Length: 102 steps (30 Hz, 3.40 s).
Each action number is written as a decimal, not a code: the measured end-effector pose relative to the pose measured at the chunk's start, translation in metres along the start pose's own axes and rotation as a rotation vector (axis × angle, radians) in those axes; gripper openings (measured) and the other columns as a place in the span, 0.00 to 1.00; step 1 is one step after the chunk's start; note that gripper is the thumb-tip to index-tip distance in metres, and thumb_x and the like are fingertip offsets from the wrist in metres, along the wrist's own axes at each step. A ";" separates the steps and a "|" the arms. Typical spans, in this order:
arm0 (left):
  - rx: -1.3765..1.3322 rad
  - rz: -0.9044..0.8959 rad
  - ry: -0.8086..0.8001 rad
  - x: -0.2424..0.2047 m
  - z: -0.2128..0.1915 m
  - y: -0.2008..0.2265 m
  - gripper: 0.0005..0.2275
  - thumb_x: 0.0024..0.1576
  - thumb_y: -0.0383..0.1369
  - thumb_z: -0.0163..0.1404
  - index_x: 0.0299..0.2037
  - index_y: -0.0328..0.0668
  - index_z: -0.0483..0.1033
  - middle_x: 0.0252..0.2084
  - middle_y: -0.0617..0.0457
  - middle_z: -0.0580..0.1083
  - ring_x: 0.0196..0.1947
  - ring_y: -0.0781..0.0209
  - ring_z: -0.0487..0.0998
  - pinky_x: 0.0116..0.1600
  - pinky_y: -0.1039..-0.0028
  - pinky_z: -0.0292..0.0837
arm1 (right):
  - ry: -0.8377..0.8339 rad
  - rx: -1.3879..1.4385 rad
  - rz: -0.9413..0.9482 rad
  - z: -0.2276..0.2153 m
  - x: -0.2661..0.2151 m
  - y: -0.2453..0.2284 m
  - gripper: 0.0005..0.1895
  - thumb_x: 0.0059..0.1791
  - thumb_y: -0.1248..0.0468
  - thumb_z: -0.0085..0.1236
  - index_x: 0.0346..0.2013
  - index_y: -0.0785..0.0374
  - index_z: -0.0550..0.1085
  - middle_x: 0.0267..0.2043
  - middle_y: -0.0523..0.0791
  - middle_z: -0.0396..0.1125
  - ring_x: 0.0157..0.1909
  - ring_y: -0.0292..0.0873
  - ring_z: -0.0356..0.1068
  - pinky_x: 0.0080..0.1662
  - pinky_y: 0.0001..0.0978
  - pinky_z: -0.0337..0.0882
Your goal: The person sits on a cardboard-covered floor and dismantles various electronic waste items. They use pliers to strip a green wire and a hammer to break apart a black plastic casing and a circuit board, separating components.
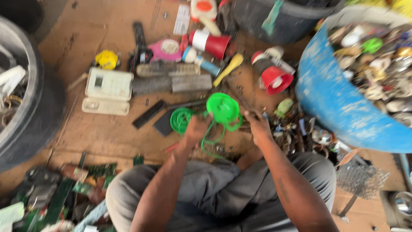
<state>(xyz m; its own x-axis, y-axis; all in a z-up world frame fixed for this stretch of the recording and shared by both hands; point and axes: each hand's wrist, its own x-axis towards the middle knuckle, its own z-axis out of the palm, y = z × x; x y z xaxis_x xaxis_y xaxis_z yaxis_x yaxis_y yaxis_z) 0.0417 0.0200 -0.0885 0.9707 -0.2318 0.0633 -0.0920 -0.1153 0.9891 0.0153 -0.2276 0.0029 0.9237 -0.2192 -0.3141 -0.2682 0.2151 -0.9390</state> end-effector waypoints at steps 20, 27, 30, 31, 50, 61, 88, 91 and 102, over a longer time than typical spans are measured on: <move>-0.662 -0.091 0.376 0.005 -0.055 0.076 0.22 0.68 0.45 0.37 0.66 0.39 0.58 0.56 0.36 0.74 0.34 0.50 0.83 0.34 0.63 0.81 | -0.953 -1.286 -0.369 0.150 -0.060 0.112 0.15 0.47 0.55 0.63 0.47 0.53 0.77 0.49 0.41 0.76 0.54 0.46 0.73 0.54 0.44 0.71; -0.818 -0.121 0.564 0.011 -0.080 0.074 0.24 0.68 0.47 0.35 0.67 0.37 0.57 0.50 0.32 0.74 0.31 0.49 0.81 0.33 0.56 0.84 | -0.654 -0.983 -0.331 0.105 -0.051 0.101 0.17 0.47 0.49 0.67 0.35 0.60 0.80 0.32 0.46 0.77 0.32 0.40 0.78 0.35 0.34 0.74; -0.801 -0.124 0.583 0.012 -0.077 0.077 0.23 0.66 0.47 0.34 0.68 0.48 0.55 0.49 0.37 0.75 0.28 0.51 0.81 0.29 0.60 0.79 | -0.529 -0.598 0.030 0.066 -0.040 0.081 0.19 0.46 0.49 0.64 0.36 0.62 0.78 0.28 0.45 0.77 0.30 0.37 0.80 0.26 0.28 0.72; -0.797 -0.131 0.579 0.014 -0.076 0.077 0.23 0.66 0.47 0.34 0.68 0.47 0.55 0.49 0.36 0.75 0.28 0.51 0.81 0.29 0.60 0.79 | -0.368 -0.634 0.030 0.052 -0.033 0.078 0.16 0.44 0.52 0.63 0.39 0.59 0.76 0.29 0.44 0.75 0.28 0.37 0.78 0.26 0.30 0.75; -0.550 -0.331 0.790 0.025 -0.105 -0.002 0.23 0.67 0.48 0.42 0.48 0.27 0.71 0.34 0.34 0.80 0.25 0.43 0.77 0.26 0.59 0.71 | -0.248 -0.246 -0.070 -0.023 -0.030 0.064 0.07 0.40 0.67 0.61 0.32 0.63 0.77 0.33 0.42 0.68 0.37 0.38 0.66 0.44 0.33 0.64; 0.992 0.139 1.227 -0.024 -0.109 0.092 0.30 0.57 0.36 0.57 0.66 0.21 0.67 0.66 0.24 0.62 0.66 0.27 0.61 0.69 0.41 0.54 | -0.382 0.196 0.437 0.033 -0.041 0.060 0.17 0.42 0.77 0.48 0.43 0.62 0.74 0.44 0.49 0.70 0.49 0.52 0.76 0.45 0.50 0.79; 0.930 0.147 0.108 0.020 -0.024 0.079 0.17 0.56 0.29 0.50 0.55 0.50 0.77 0.40 0.38 0.80 0.37 0.33 0.79 0.43 0.47 0.75 | -0.525 0.099 0.326 0.021 -0.028 0.072 0.11 0.45 0.77 0.48 0.40 0.65 0.69 0.49 0.56 0.75 0.39 0.45 0.71 0.35 0.32 0.69; 0.968 0.194 0.094 0.013 -0.024 0.081 0.22 0.48 0.25 0.50 0.55 0.45 0.76 0.43 0.38 0.79 0.37 0.33 0.80 0.42 0.48 0.76 | -0.545 0.075 0.288 0.017 -0.027 0.085 0.11 0.47 0.77 0.49 0.42 0.66 0.70 0.48 0.55 0.75 0.34 0.40 0.64 0.34 0.29 0.65; 0.644 0.464 0.038 0.002 -0.041 0.071 0.11 0.57 0.27 0.52 0.49 0.39 0.79 0.50 0.39 0.78 0.48 0.36 0.79 0.50 0.55 0.76 | -0.559 -0.011 0.325 0.025 -0.056 0.055 0.28 0.41 0.78 0.44 0.57 0.62 0.67 0.50 0.48 0.73 0.48 0.48 0.78 0.43 0.40 0.77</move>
<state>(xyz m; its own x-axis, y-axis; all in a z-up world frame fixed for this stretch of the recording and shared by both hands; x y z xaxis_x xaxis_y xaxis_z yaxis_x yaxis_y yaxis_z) 0.0467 0.0510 -0.0126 0.8077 -0.3609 0.4663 -0.5879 -0.5536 0.5898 -0.0440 -0.1795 -0.0274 0.7972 0.3852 -0.4648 -0.5579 0.1763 -0.8109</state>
